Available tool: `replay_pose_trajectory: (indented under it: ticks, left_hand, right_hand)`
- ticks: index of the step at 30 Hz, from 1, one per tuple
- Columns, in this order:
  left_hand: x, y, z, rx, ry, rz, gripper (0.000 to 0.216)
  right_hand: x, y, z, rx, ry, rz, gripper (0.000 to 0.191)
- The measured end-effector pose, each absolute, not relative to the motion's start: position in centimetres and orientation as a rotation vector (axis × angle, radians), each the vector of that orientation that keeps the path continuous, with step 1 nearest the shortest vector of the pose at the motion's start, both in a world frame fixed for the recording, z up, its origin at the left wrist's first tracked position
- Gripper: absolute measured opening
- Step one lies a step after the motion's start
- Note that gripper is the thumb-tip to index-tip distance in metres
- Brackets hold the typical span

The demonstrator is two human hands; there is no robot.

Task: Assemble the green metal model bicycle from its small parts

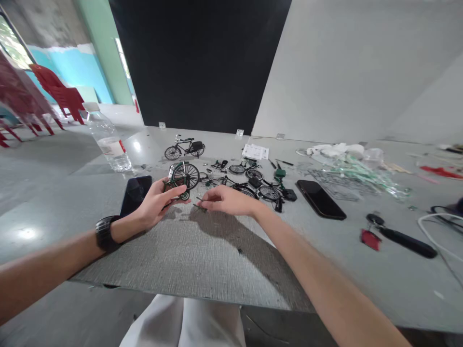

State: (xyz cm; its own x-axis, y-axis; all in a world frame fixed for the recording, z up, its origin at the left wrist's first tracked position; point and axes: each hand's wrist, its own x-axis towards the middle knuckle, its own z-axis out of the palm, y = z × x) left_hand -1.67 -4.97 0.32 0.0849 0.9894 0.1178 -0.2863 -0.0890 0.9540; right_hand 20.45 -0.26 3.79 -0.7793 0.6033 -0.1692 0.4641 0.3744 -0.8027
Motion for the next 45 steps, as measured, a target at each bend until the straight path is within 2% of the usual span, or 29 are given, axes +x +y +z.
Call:
replay_pose_trajectory:
  ticks: [6, 13, 23, 26, 33, 45]
  left_hand:
    - [-1.8, -4.9, 0.1, 1.130, 0.864, 1.288, 0.034]
    - [-1.7, -4.8, 0.2, 1.208, 0.849, 1.211, 0.037]
    - [-2.0, -4.7, 0.4, 1.064, 0.877, 1.264, 0.033]
    - [-2.1, -4.7, 0.3, 1.057, 0.865, 1.274, 0.034]
    - [-2.3, -4.7, 0.5, 1.013, 0.866, 1.225, 0.036]
    - [-2.5, -4.6, 0.4, 1.057, 0.868, 1.128, 0.034]
  right_hand:
    - [21.0, 0.5, 3.2, -1.147, -2.339, 1.160, 0.047]
    - [20.8, 0.9, 2.8, -0.982, -2.125, 1.099, 0.043]
    - [20.3, -0.4, 3.6, -0.795, -2.079, 0.158, 0.022]
    - [20.0, -0.7, 3.4, -0.736, -2.102, -0.022, 0.016]
    - [19.6, -1.1, 3.2, -0.637, -2.090, -0.178, 0.012]
    - [19.3, -1.6, 3.1, -0.534, -2.135, -0.244, 0.021]
